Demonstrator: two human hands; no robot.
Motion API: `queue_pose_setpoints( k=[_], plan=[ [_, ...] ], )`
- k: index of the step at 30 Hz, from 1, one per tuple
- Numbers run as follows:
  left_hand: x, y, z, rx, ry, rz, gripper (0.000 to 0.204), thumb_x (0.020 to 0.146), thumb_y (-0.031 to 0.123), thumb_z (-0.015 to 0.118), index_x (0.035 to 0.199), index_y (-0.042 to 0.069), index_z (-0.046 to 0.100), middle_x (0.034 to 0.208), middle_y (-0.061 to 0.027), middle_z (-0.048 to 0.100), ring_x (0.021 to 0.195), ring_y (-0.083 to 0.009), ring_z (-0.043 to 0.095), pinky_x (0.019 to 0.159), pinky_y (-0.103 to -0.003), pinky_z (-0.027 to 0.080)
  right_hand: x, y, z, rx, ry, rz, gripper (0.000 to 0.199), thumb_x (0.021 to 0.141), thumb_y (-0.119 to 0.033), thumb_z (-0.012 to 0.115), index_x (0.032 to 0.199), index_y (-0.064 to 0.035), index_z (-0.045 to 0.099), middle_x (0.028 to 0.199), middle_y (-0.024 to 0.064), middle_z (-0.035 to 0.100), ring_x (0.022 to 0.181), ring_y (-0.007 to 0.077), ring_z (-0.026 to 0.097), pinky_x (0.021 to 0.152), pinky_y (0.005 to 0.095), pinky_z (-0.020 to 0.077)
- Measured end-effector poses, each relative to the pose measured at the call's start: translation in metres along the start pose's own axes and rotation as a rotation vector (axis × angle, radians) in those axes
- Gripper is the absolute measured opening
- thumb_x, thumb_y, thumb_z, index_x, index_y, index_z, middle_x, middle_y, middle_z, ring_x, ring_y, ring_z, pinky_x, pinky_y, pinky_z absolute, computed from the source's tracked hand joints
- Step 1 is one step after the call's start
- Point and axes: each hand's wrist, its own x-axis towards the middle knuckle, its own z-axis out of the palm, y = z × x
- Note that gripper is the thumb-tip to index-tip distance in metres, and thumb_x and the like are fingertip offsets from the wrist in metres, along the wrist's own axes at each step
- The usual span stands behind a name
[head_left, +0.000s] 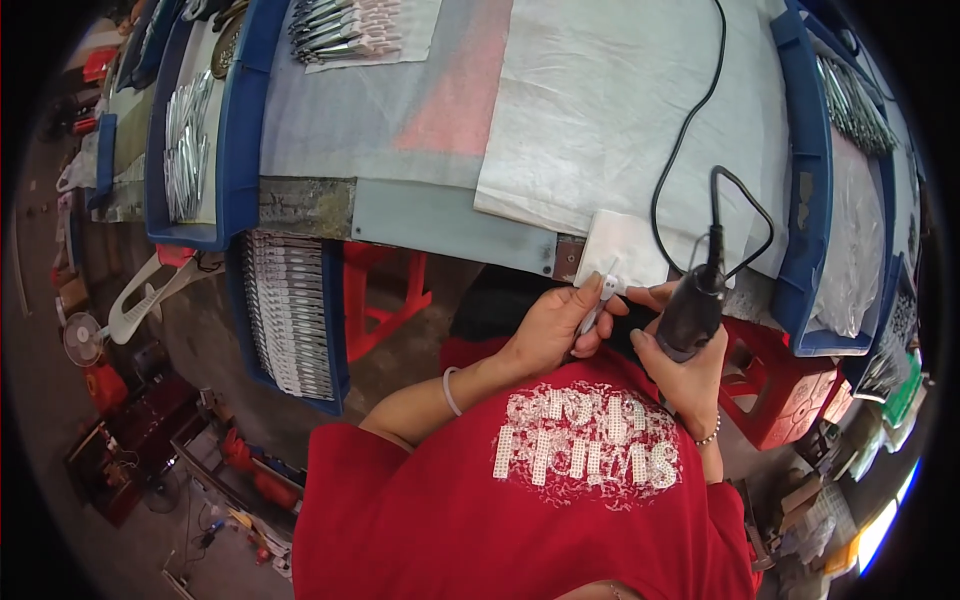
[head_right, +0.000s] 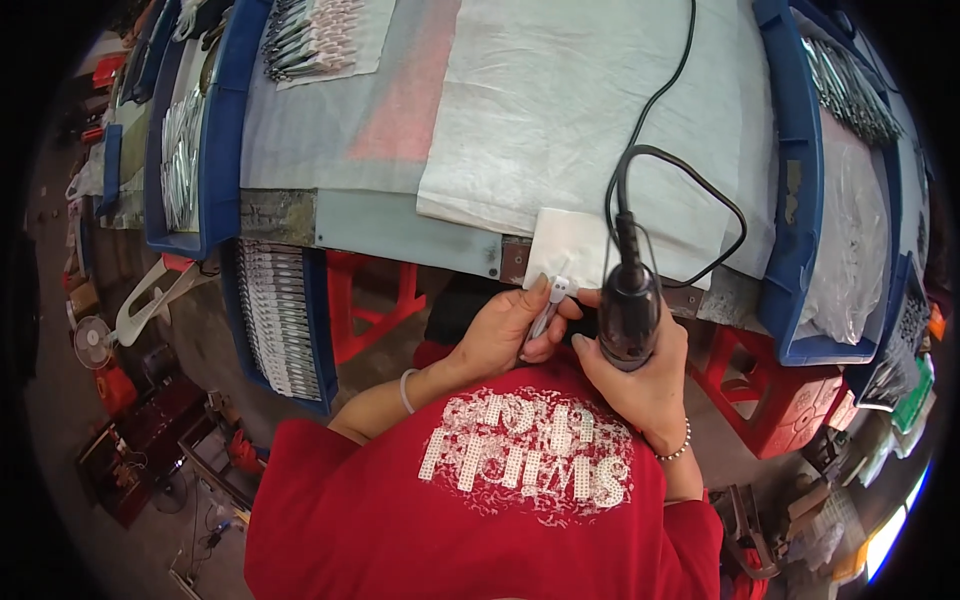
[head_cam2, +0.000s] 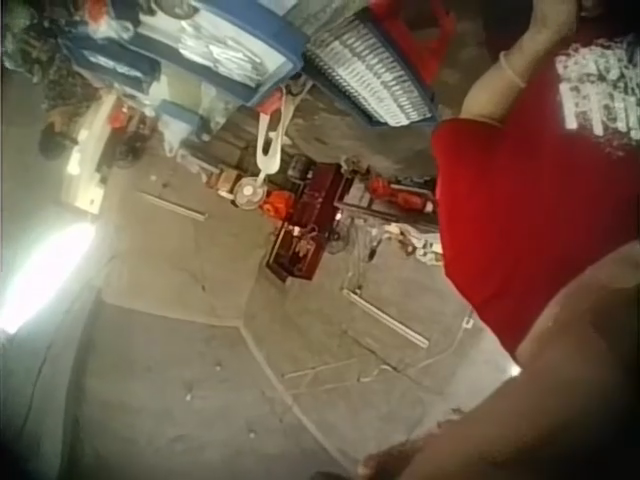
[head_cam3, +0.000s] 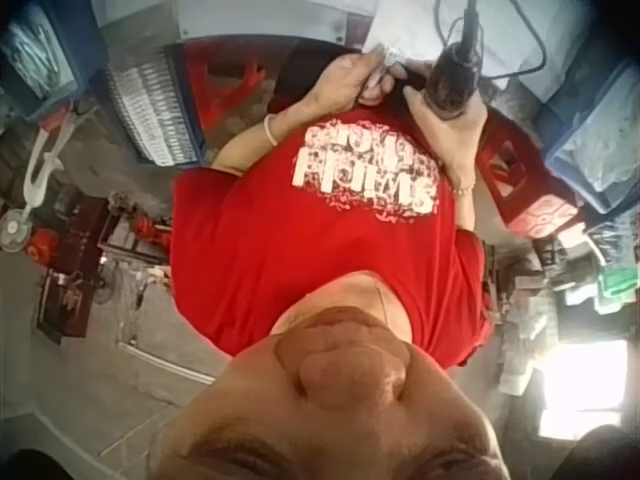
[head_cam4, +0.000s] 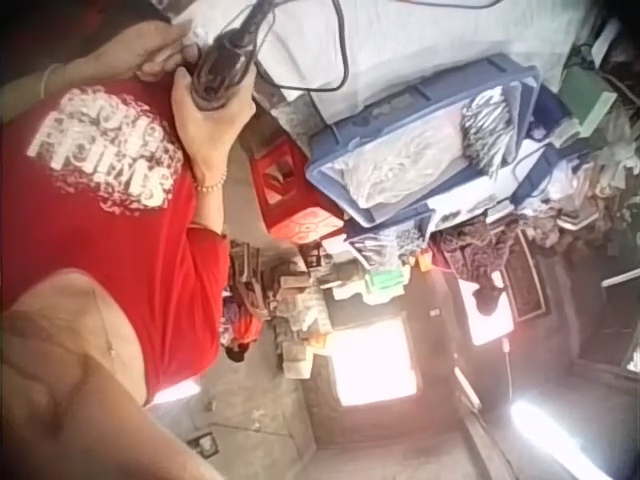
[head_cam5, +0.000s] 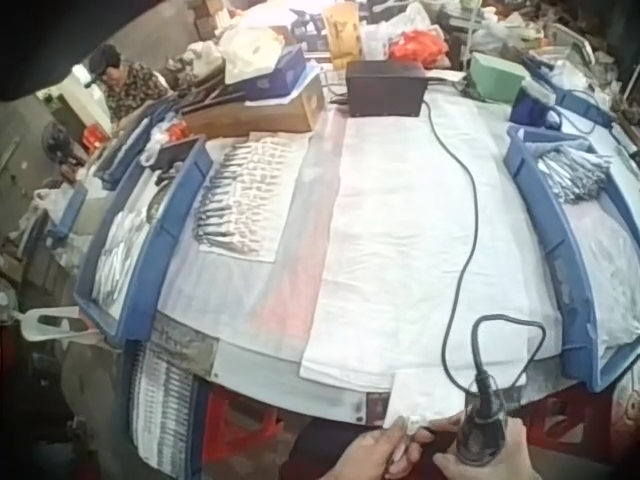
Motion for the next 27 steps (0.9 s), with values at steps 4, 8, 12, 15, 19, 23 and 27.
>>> queue_pose_setpoints(
  k=[4,8,12,15,19,23,27],
  plan=[
    [0.002,-0.005,-0.003,0.123,-0.005,0.071,0.047,0.100,0.041,0.039,0.103,-0.001,0.061,0.067,-0.0009,0.053,0.049,-0.0052,0.041,0.044,-0.020,0.033,0.007,-0.002,0.008,-0.026,-0.040,0.053,0.041,0.071,0.006,0.067,0.109,0.0033,0.054,0.104,0.0123,0.067,0.068,0.0043,0.056,0.063,0.0201,0.0450],
    [0.001,-0.007,-0.002,0.099,-0.008,0.106,0.043,0.100,0.037,0.041,0.105,-0.001,0.061,0.068,-0.0006,0.053,0.050,-0.0051,0.042,0.045,-0.020,0.033,0.005,0.006,0.005,0.005,0.032,-0.006,0.045,0.070,0.007,0.066,0.112,0.0015,0.050,0.100,0.0140,0.066,0.068,0.0076,0.057,0.061,0.0212,0.0460],
    [0.000,-0.004,0.001,0.067,-0.005,0.049,0.029,0.099,0.025,0.048,0.105,0.000,0.062,0.070,-0.0002,0.053,0.051,-0.0044,0.042,0.044,-0.020,0.032,-0.005,-0.010,-0.014,0.047,0.014,-0.355,0.050,0.074,-0.009,0.068,0.118,-0.0032,0.044,0.083,0.0103,0.061,0.063,0.0168,0.057,0.059,0.0291,0.0475],
    [-0.001,-0.004,0.000,0.084,0.002,0.024,0.023,0.098,0.020,0.051,0.104,0.001,0.062,0.070,0.0003,0.053,0.050,-0.0039,0.041,0.044,-0.019,0.031,0.002,-0.022,-0.016,0.150,-0.152,-0.647,0.061,0.079,-0.026,0.072,0.124,-0.0099,0.034,0.075,0.0044,0.050,0.059,0.0179,0.053,0.056,0.0318,0.0461],
    [0.002,-0.005,-0.001,0.083,0.003,0.018,0.023,0.098,0.020,0.051,0.104,0.001,0.062,0.069,0.0011,0.052,0.049,-0.0034,0.040,0.043,-0.019,0.029,0.018,-0.035,0.005,0.151,-0.098,-0.916,0.053,0.082,-0.028,0.069,0.119,-0.0079,0.037,0.069,0.0027,0.054,0.052,0.0155,0.055,0.050,0.0310,0.0473],
    [0.000,-0.006,-0.001,0.091,0.025,0.026,0.024,0.098,0.021,0.051,0.104,0.001,0.062,0.069,0.0016,0.052,0.050,-0.0031,0.040,0.044,-0.018,0.029,0.027,-0.034,0.017,0.111,-0.160,-1.032,0.053,0.082,-0.031,0.070,0.117,-0.0078,0.036,0.067,0.0018,0.057,0.050,0.0160,0.058,0.048,0.0305,0.0481],
    [0.002,-0.006,-0.001,0.108,0.013,-0.003,0.025,0.098,0.022,0.051,0.104,0.000,0.062,0.070,0.0021,0.053,0.052,-0.0028,0.041,0.045,-0.018,0.031,0.030,-0.041,0.021,0.146,-0.189,-0.994,0.049,0.076,-0.017,0.076,0.108,-0.0097,0.040,0.072,0.0084,0.063,0.056,0.0207,0.064,0.049,0.0313,0.0547]
  ],
)
